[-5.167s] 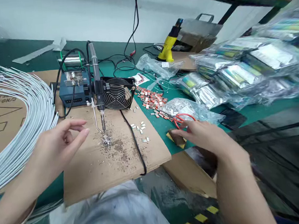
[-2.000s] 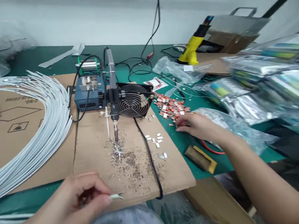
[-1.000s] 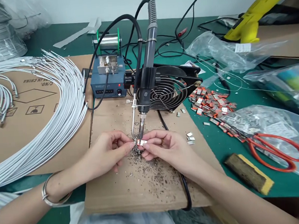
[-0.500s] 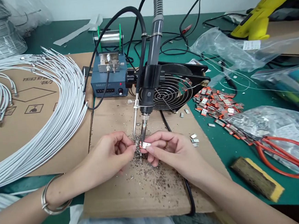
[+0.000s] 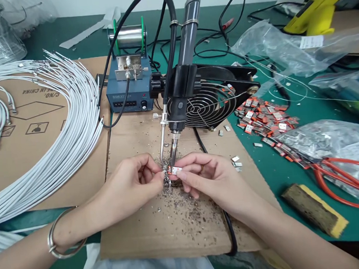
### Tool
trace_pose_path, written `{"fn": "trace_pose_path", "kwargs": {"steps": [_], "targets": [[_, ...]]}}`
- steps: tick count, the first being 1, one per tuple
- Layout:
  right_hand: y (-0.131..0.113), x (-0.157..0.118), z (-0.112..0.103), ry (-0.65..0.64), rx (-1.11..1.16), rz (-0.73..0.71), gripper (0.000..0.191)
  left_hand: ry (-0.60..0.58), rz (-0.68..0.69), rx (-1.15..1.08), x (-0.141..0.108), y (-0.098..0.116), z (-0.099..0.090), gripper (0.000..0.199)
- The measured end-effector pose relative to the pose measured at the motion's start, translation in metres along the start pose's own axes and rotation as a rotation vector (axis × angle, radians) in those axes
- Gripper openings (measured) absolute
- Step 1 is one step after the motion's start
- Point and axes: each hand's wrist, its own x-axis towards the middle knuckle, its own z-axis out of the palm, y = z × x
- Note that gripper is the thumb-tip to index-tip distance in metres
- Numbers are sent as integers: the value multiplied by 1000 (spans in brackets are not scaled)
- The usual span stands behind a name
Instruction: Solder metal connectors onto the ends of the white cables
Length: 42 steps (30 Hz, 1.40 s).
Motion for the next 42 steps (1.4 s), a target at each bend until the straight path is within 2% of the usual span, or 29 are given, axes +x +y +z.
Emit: {"fn": "trace_pose_path", "kwargs": {"steps": [8, 14, 20, 29, 35, 42], "targets": [[-2, 1, -1, 5, 6, -19, 18, -3, 28, -3, 1, 2, 1, 9], [-3, 0, 0, -14, 25, -36, 13, -14, -2, -1, 1, 2, 0, 10], [-4, 0, 1, 23, -3, -45, 12, -26, -3, -1, 1, 2, -2, 10], [-1, 0, -2, -16, 15, -79, 9, -23, 9, 3, 2, 5, -2, 10], [-4, -1, 1, 60, -51, -78, 14, -17, 20, 38, 5, 2, -2, 11], [-4, 0, 4, 64, -48, -67, 12, -19, 26, 63, 5, -1, -3, 11]]}}
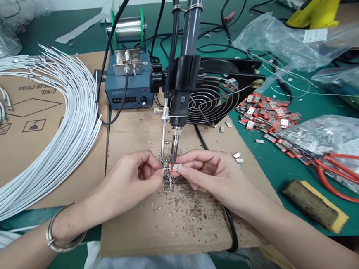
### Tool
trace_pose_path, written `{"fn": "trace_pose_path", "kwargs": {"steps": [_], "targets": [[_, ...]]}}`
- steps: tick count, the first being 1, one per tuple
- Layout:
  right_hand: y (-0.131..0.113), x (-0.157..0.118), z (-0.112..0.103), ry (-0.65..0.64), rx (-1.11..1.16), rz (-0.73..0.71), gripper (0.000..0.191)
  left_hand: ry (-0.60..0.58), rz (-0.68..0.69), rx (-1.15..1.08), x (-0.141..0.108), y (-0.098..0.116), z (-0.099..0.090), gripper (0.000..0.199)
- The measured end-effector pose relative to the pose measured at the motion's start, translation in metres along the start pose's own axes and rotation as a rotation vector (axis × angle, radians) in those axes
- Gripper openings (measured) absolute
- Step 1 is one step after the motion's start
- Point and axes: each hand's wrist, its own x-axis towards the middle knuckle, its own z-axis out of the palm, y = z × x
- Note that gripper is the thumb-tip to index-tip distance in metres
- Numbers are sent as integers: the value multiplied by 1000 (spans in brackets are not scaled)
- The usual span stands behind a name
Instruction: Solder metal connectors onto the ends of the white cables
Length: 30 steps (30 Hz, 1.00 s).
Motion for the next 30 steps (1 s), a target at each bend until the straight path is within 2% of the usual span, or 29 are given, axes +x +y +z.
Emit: {"fn": "trace_pose_path", "kwargs": {"steps": [18, 30], "targets": [[2, -1, -4, -40, -51, -31, 10, -12, -18, 1, -1, 7, -2, 13], [3, -1, -5, -78, 28, -16, 7, -19, -46, -9, -1, 7, -3, 13]]}}
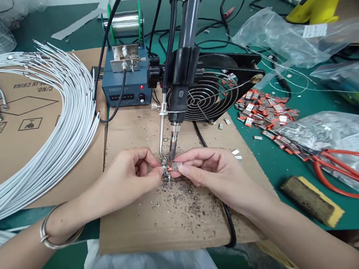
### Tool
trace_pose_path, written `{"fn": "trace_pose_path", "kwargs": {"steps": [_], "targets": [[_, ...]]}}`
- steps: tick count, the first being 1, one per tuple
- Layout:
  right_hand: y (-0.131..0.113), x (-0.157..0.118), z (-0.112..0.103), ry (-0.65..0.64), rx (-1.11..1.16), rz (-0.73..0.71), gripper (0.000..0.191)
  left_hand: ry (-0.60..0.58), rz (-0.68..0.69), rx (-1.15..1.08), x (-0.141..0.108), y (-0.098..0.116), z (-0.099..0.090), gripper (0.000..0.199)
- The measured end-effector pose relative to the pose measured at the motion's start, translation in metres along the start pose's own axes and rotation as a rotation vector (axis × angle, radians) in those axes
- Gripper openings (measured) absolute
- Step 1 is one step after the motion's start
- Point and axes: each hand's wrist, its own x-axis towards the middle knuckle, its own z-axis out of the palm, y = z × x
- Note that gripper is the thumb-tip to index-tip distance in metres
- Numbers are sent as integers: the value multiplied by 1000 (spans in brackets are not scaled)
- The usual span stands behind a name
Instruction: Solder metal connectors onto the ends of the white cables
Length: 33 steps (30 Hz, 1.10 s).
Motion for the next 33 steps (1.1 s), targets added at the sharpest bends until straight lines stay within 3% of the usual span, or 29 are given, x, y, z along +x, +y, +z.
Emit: {"fn": "trace_pose_path", "kwargs": {"steps": [11, 33], "targets": [[-2, 1, 3, 42, -14, -8, 7, 14, 28, 85, 0, -6, 0, 14], [-1, 1, 0, -11, 33, 18, 7, 41, 36, 105, 0, -3, 1, 12]]}}
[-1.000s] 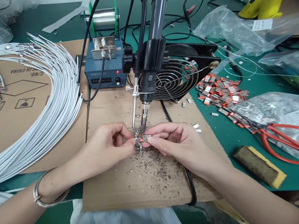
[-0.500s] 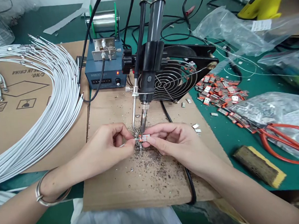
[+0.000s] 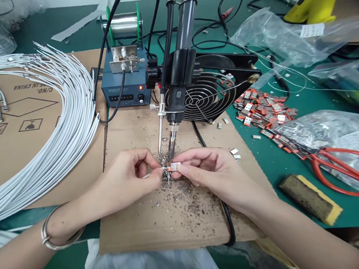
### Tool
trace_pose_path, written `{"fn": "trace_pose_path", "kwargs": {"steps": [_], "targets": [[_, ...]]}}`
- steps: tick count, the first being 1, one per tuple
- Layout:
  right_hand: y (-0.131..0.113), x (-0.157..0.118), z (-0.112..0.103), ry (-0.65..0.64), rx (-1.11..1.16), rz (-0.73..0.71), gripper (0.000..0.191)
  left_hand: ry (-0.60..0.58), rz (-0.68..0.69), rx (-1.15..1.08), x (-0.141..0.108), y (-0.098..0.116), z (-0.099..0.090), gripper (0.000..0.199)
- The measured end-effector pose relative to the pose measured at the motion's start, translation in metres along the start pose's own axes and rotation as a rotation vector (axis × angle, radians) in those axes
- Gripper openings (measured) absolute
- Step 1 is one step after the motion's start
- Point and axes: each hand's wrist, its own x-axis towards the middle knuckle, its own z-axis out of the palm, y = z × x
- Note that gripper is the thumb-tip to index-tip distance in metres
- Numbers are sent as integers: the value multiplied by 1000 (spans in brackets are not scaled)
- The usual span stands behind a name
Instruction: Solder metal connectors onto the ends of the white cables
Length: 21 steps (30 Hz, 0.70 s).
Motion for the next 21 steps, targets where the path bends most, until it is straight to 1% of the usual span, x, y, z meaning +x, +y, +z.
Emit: {"fn": "trace_pose_path", "kwargs": {"steps": [7, 13, 17, 21], "targets": [[2, -1, -2, -20, 31, 11, 9, -45, -26, -79, 1, 4, 0, 13], [-1, 1, 1, 43, -70, -3, 8, -2, -35, 34, 1, -3, 0, 16], [-1, 1, 2, 50, -105, -23, 9, 0, -19, 51, 1, -7, 0, 17], [0, 0, 1, 48, -110, -30, 10, 7, -1, 50, 1, -6, 0, 15]]}}
